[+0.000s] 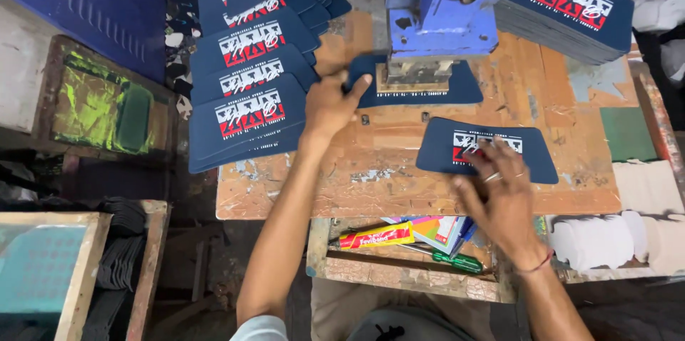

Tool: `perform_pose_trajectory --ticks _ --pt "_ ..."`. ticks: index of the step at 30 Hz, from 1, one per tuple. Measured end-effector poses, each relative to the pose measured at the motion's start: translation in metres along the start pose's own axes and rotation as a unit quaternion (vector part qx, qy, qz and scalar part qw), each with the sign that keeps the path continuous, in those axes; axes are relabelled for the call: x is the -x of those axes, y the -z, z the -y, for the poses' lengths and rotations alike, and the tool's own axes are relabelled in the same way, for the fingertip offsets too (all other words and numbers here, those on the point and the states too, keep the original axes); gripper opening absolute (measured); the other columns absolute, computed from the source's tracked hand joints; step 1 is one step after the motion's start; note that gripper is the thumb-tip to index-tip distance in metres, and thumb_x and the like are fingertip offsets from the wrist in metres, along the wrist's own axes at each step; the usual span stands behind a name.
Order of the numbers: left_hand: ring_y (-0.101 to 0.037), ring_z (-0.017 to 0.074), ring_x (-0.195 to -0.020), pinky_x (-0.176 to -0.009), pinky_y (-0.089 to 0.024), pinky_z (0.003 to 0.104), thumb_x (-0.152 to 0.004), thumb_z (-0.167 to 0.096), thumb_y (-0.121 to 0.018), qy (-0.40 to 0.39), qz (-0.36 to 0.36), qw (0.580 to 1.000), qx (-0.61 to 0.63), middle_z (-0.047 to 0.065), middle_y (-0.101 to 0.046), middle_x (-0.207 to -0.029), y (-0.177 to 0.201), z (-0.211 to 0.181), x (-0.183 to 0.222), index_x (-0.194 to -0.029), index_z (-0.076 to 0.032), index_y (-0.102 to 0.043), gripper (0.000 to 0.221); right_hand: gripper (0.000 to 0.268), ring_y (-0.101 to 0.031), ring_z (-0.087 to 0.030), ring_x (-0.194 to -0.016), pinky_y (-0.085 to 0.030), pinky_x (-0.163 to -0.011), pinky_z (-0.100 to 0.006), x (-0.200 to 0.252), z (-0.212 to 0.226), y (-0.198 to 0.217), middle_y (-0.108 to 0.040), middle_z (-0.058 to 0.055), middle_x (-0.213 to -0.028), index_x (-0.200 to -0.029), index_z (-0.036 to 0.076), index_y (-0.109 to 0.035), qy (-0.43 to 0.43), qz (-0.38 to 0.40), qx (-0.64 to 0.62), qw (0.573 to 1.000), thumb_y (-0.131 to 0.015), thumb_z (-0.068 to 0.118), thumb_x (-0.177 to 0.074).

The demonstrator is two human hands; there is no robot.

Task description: Using a manual press machine to apply designs to fabric panels in a print shop.

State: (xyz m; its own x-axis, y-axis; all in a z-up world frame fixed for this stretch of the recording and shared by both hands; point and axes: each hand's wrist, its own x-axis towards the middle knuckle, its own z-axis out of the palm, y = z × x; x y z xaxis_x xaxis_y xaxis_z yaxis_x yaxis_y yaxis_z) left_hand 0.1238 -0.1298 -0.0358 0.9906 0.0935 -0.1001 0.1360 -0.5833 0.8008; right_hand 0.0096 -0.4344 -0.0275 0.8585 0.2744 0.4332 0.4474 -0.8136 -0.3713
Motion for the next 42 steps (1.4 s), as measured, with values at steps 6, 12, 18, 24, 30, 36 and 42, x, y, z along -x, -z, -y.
perform_pose_trajectory --ticks 6,12,18,24,30,36,42 --pt "-0.07 0.0403 -0.072 -0.065 -0.054 0.051 -0.092 -0.031 -0.069 -0.138 -0.149 0.967 -0.157 0.02 -0.07 -0.079 -0.013 0.015 0.078 -0.096 -0.008 -0.072 0.024 0.08 -0.023 -0.05 -0.151 -0.013 -0.119 -0.066 0.025 -0.004 -0.007 -0.033 -0.027 -0.161 -0.154 0.012 -0.043 0.04 0.129 0.125 0.983 -0.048 0.062 -0.091" --pt "-0.079 0.0245 -0.062 -0.066 -0.059 0.036 -0.083 -0.034 -0.081 0.111 -0.01 0.992 -0.063 0.01 -0.079 -0.085 0.095 0.045 0.165 -0.1 -0.005 -0.076 0.034 0.086 -0.015 -0.052 -0.154 -0.007 -0.121 -0.071 -0.044 -0.018 -0.029 -0.026 -0.031 -0.165 -0.16 0.006 -0.038 -0.046 0.133 0.102 0.985 -0.043 0.066 -0.099" --pt "-0.074 0.0148 -0.086 -0.075 -0.058 0.032 -0.088 -0.02 -0.08 -0.087 -0.003 0.991 0.105 0.007 -0.079 -0.101 0.076 0.066 0.142 -0.106 -0.003 -0.078 0.024 0.074 -0.031 -0.05 -0.148 -0.017 -0.117 -0.07 -0.092 0.042 -0.091 -0.041 -0.028 -0.156 -0.154 0.014 -0.05 0.13 0.137 0.055 0.98 -0.05 0.063 -0.098" --pt "-0.076 0.017 -0.079 -0.075 -0.058 0.032 -0.091 -0.026 -0.079 0.031 0.057 0.997 0.052 0.01 -0.08 -0.087 0.076 0.065 0.148 -0.099 -0.005 -0.081 0.023 0.069 -0.033 -0.05 -0.143 -0.022 -0.114 -0.07 -0.085 0.066 -0.095 -0.044 -0.025 -0.153 -0.145 0.016 -0.059 0.11 0.127 0.061 0.984 -0.055 0.063 -0.095" --pt "-0.074 0.0137 -0.07 -0.068 -0.057 0.033 -0.088 -0.023 -0.08 -0.009 0.019 0.998 0.061 0.006 -0.078 -0.079 0.077 0.061 0.158 -0.096 -0.003 -0.079 0.022 0.065 -0.032 -0.044 -0.149 -0.022 -0.121 -0.06 -0.052 0.05 -0.05 -0.041 -0.024 -0.157 -0.151 0.009 -0.053 0.142 0.148 -0.025 0.978 -0.055 0.05 -0.1" --pt "-0.066 0.0082 -0.074 -0.068 -0.053 0.028 -0.092 -0.015 -0.077 -0.043 -0.162 0.974 0.155 0.004 -0.079 -0.086 0.105 0.081 0.125 -0.1 -0.002 -0.077 0.015 0.059 -0.038 -0.037 -0.149 -0.026 -0.124 -0.051 -0.001 0.039 -0.01 -0.045 -0.019 -0.157 -0.147 0.007 -0.052 0.124 0.131 -0.05 0.982 -0.059 0.034 -0.096" --pt "-0.065 0.0095 -0.093 -0.086 -0.054 0.027 -0.099 -0.008 -0.076 -0.201 -0.215 0.933 0.206 0.004 -0.075 -0.104 0.178 0.096 -0.032 -0.116 0.0 -0.073 0.019 0.056 -0.042 -0.036 -0.146 -0.03 -0.122 -0.05 0.016 0.031 -0.006 -0.05 -0.017 -0.153 -0.142 0.009 -0.056 0.1 0.106 -0.034 0.989 -0.062 0.033 -0.093"
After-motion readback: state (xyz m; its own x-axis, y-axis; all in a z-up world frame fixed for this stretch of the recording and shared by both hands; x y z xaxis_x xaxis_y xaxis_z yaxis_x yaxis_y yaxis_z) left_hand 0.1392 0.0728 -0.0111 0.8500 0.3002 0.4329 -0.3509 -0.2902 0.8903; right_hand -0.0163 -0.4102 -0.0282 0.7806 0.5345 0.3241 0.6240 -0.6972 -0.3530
